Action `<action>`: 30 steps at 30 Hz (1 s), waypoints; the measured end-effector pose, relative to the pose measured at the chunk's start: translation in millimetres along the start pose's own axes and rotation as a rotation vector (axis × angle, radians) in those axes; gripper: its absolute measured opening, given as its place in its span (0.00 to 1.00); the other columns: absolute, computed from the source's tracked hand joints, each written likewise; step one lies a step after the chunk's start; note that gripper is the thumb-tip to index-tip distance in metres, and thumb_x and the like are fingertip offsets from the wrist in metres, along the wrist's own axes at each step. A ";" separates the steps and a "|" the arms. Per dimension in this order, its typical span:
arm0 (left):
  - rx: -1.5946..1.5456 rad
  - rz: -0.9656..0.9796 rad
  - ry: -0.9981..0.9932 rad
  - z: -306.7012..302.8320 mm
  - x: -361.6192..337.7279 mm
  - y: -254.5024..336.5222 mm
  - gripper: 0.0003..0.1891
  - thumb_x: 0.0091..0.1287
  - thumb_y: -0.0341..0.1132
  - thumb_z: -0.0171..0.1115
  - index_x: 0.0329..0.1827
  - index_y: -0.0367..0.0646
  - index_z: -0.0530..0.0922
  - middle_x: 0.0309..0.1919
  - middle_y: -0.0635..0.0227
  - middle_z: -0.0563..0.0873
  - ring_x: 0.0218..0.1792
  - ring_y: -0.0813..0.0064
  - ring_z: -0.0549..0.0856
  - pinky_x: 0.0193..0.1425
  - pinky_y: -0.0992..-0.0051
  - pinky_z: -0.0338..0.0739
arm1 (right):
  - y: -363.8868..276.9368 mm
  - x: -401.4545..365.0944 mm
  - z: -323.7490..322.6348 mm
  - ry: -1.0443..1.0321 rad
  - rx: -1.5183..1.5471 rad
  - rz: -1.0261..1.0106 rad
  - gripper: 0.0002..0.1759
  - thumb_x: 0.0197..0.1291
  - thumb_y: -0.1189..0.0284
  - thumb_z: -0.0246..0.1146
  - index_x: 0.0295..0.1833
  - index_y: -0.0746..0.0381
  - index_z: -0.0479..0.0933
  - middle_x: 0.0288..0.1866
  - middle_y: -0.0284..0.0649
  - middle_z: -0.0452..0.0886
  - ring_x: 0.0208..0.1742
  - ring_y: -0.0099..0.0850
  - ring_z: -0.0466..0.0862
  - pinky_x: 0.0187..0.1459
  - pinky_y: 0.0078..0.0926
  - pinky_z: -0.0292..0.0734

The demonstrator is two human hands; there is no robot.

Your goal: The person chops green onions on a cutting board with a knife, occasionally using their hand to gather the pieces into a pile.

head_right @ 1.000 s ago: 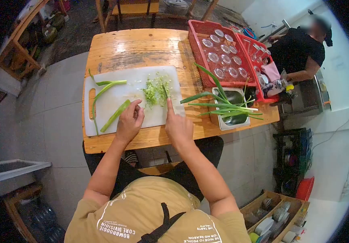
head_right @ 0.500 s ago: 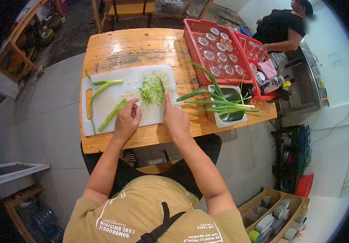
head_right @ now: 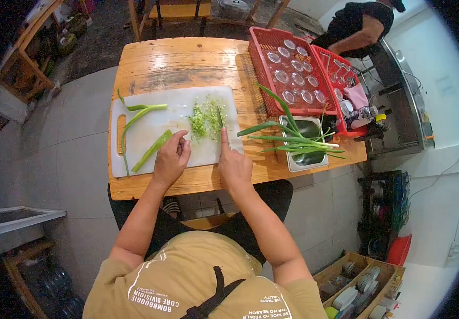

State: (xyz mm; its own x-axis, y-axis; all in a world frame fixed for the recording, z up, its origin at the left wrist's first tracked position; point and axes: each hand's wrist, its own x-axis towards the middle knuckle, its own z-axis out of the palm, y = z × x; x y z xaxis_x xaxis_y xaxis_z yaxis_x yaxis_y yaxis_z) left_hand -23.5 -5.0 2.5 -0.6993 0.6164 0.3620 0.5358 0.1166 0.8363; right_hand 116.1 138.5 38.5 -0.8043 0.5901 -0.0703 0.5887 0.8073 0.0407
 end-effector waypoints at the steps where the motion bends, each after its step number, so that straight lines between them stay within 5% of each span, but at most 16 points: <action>1: 0.005 0.019 0.005 2.1 1.5 0.5 0.15 0.73 0.29 0.66 0.59 0.36 0.81 0.33 0.57 0.86 0.30 0.61 0.85 0.40 0.62 0.82 | 2.5 4.7 3.2 0.051 -0.028 -0.009 0.48 0.66 0.71 0.61 0.90 0.56 0.51 0.25 0.45 0.87 0.23 0.42 0.87 0.25 0.45 0.81; 20: 0.012 0.023 -0.006 1.9 0.4 2.2 0.15 0.71 0.28 0.66 0.59 0.37 0.80 0.32 0.59 0.85 0.30 0.60 0.85 0.39 0.63 0.81 | 12.4 22.6 -20.2 -0.040 0.004 0.069 0.43 0.70 0.69 0.58 0.89 0.51 0.53 0.26 0.49 0.87 0.26 0.48 0.88 0.30 0.52 0.81; 30: 0.001 0.029 -0.008 1.1 -1.3 0.5 0.14 0.71 0.27 0.66 0.58 0.36 0.80 0.30 0.59 0.84 0.29 0.61 0.84 0.38 0.63 0.80 | 27.4 27.1 -10.7 0.085 0.039 0.010 0.39 0.72 0.70 0.56 0.88 0.52 0.58 0.24 0.48 0.85 0.23 0.50 0.86 0.28 0.52 0.79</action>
State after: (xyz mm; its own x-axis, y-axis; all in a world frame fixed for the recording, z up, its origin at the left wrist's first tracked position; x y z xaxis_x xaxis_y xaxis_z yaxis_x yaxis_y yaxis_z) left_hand -21.8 -4.9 2.0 -0.6800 0.6254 0.3826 0.5560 0.0997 0.8252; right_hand 109.5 176.8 48.3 -0.8013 0.5982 0.0145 0.5982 0.8013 0.0018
